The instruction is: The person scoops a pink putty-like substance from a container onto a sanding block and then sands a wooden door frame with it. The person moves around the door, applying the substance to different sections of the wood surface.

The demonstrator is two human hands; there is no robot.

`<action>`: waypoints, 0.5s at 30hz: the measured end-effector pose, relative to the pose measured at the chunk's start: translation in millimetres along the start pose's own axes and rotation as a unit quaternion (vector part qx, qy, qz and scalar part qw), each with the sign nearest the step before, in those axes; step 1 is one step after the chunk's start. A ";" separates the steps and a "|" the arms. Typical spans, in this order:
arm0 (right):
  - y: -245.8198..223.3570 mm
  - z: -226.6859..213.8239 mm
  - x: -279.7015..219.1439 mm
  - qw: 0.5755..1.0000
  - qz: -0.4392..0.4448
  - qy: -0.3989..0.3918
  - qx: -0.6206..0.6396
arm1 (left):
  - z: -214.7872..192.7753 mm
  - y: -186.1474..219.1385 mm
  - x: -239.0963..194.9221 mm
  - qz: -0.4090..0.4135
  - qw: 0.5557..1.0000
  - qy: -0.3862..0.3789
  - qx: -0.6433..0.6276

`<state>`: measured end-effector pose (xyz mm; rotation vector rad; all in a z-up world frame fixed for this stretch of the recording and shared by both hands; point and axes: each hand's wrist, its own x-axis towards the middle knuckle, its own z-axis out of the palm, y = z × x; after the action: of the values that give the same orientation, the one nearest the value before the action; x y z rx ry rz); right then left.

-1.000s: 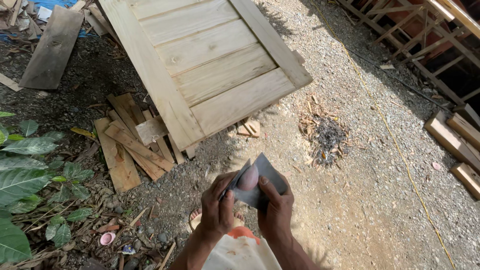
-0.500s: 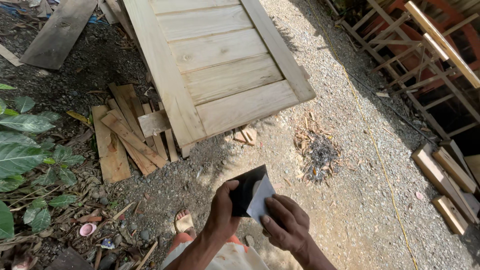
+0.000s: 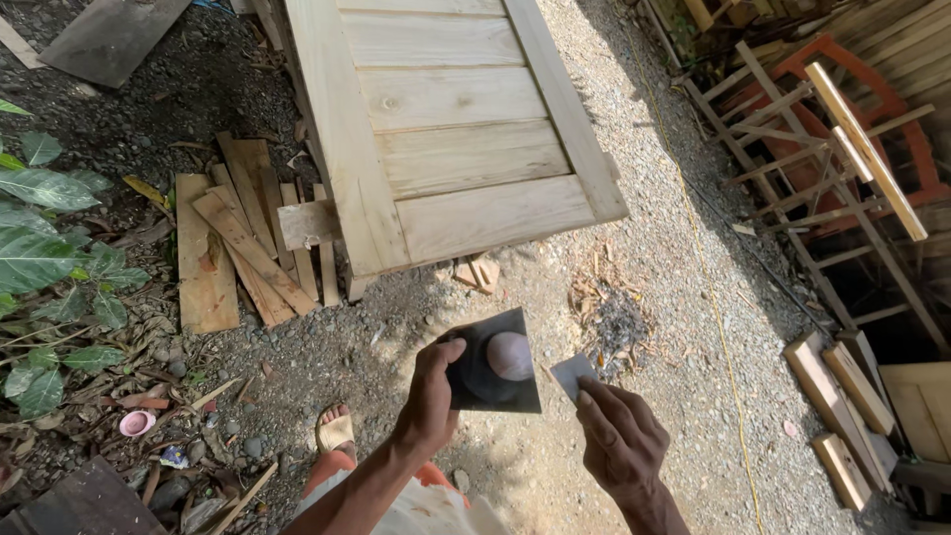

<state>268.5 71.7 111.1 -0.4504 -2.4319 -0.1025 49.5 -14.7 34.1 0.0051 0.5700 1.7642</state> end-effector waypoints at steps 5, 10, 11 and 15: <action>-26.4 -15.7 47.9 0.994 -0.086 -0.056 -0.037 | 17.7 9.1 -9.7 0.098 0.960 -0.013 0.263; -22.8 -21.0 66.9 0.989 -0.131 -0.057 -0.028 | 32.3 15.8 -6.3 0.142 0.950 -0.045 0.273; -23.2 -18.0 67.4 0.988 -0.134 -0.075 -0.027 | 35.5 12.8 -14.7 0.135 0.948 -0.025 0.286; -23.3 -18.8 68.1 0.995 -0.101 -0.007 -0.025 | 33.2 20.4 12.1 0.149 0.943 -0.041 0.295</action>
<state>222.1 66.5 169.0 -0.2265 -2.4880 -0.2477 37.4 5.4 67.4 0.6068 1.0615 1.8062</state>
